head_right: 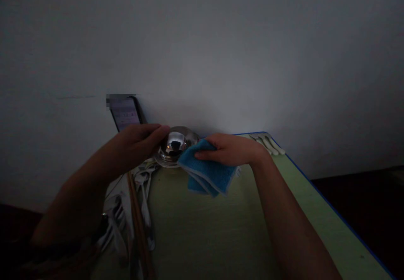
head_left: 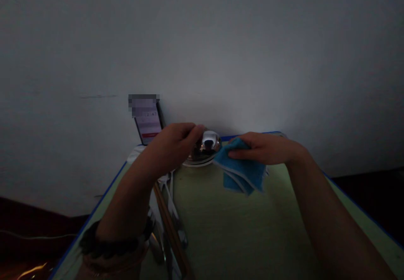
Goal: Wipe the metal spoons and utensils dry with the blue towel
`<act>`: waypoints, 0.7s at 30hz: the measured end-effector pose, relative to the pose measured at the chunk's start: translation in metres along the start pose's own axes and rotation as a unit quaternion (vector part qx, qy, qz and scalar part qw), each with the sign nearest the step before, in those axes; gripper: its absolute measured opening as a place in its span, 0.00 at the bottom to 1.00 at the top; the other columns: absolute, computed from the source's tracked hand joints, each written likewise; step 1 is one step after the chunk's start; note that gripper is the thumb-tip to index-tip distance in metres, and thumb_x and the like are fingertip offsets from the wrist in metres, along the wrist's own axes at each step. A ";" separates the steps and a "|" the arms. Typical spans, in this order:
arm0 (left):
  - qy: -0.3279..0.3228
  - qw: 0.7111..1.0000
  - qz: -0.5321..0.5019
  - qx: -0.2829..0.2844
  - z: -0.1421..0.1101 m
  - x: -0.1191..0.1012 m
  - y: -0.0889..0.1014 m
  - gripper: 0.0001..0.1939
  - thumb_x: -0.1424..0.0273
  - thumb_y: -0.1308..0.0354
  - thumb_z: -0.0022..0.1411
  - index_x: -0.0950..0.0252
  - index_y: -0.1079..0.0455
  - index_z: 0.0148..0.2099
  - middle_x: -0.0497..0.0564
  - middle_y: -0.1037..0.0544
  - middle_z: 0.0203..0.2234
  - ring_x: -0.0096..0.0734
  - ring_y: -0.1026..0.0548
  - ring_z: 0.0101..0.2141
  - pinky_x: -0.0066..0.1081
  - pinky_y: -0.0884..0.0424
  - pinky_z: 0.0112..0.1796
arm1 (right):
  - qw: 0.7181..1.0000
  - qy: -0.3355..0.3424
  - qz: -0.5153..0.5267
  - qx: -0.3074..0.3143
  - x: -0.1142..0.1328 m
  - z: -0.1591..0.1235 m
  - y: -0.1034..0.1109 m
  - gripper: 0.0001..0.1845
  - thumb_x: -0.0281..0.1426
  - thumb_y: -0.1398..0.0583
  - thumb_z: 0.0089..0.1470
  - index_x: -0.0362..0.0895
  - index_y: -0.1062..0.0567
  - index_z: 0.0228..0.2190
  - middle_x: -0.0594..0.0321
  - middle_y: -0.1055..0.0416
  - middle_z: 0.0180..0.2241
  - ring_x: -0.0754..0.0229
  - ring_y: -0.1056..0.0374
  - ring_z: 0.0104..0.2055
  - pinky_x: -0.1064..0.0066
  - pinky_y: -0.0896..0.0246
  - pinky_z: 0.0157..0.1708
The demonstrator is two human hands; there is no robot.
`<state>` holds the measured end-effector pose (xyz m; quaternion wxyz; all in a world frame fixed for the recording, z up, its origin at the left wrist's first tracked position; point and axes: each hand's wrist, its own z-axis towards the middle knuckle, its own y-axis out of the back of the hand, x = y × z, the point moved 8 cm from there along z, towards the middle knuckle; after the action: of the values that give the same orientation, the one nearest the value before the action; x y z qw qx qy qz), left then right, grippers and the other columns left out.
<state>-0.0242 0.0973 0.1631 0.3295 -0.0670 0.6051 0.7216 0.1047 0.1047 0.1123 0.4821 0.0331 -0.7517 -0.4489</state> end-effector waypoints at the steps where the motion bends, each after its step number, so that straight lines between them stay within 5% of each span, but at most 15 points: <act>1: -0.002 1.000 0.000 -0.001 0.000 0.000 0.000 0.19 0.62 0.58 0.61 0.66 0.35 0.23 0.44 0.36 0.14 0.22 0.39 0.17 0.23 0.45 0.19 | 1.000 0.002 0.003 0.003 0.000 0.000 0.000 0.17 0.42 0.48 0.53 0.40 0.31 0.28 0.65 0.36 0.24 0.68 0.41 0.24 0.77 0.43 0.21; 10: -0.019 1.000 0.014 -0.009 -0.003 -0.008 0.003 0.20 0.59 0.59 0.61 0.66 0.37 0.24 0.44 0.38 0.14 0.23 0.40 0.18 0.23 0.47 0.18 | 0.999 0.027 0.041 0.006 0.004 0.001 0.000 0.18 0.38 0.46 0.52 0.42 0.30 0.42 0.61 0.29 0.37 0.63 0.35 0.35 0.71 0.38 0.34; 21: -0.020 1.000 -0.017 -0.009 -0.005 -0.007 0.003 0.19 0.59 0.58 0.61 0.64 0.38 0.24 0.42 0.40 0.13 0.22 0.41 0.17 0.24 0.46 0.20 | 0.999 0.043 0.010 -0.021 0.008 0.000 0.005 0.18 0.38 0.46 0.52 0.42 0.29 0.42 0.60 0.28 0.38 0.61 0.34 0.36 0.70 0.39 0.35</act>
<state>-0.0221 0.0898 0.1672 0.3534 -0.0657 0.5906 0.7224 0.1021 0.1039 0.1213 0.5192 0.0347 -0.7211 -0.4575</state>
